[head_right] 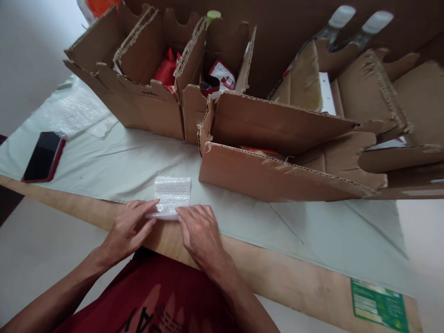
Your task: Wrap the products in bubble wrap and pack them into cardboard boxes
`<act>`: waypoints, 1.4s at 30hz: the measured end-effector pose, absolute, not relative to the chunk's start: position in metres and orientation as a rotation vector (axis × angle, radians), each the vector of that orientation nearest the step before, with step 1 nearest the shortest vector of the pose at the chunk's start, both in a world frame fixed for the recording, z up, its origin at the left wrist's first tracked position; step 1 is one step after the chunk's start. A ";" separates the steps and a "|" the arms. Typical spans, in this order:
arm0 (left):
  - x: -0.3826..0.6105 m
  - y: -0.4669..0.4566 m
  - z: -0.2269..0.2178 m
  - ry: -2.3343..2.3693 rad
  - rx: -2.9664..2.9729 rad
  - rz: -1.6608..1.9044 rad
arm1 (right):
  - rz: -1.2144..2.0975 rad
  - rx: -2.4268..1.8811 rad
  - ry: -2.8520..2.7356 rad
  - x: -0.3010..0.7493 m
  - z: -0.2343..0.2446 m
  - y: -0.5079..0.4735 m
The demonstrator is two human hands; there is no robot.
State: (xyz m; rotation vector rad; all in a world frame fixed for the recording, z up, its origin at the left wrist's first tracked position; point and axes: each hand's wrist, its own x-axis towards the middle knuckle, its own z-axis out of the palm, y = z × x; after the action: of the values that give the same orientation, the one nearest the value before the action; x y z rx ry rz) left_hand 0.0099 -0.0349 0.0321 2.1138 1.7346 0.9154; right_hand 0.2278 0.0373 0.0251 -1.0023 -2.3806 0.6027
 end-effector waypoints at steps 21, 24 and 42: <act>0.006 -0.016 0.024 1.866 2.050 0.936 | 0.559 -1.033 -2.466 0.221 0.034 0.053; 0.004 -0.006 0.015 1.984 2.076 0.899 | 0.429 -1.096 -2.535 0.212 0.036 0.063; 0.028 -0.012 0.068 1.315 1.889 0.939 | 1.109 -1.051 -2.166 0.280 0.087 0.033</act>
State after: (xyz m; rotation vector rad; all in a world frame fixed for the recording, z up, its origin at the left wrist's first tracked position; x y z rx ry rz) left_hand 0.0276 -0.0122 0.0676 1.8887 1.3145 0.9389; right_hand 0.2797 0.0327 0.0870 -1.0512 -2.1662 1.1093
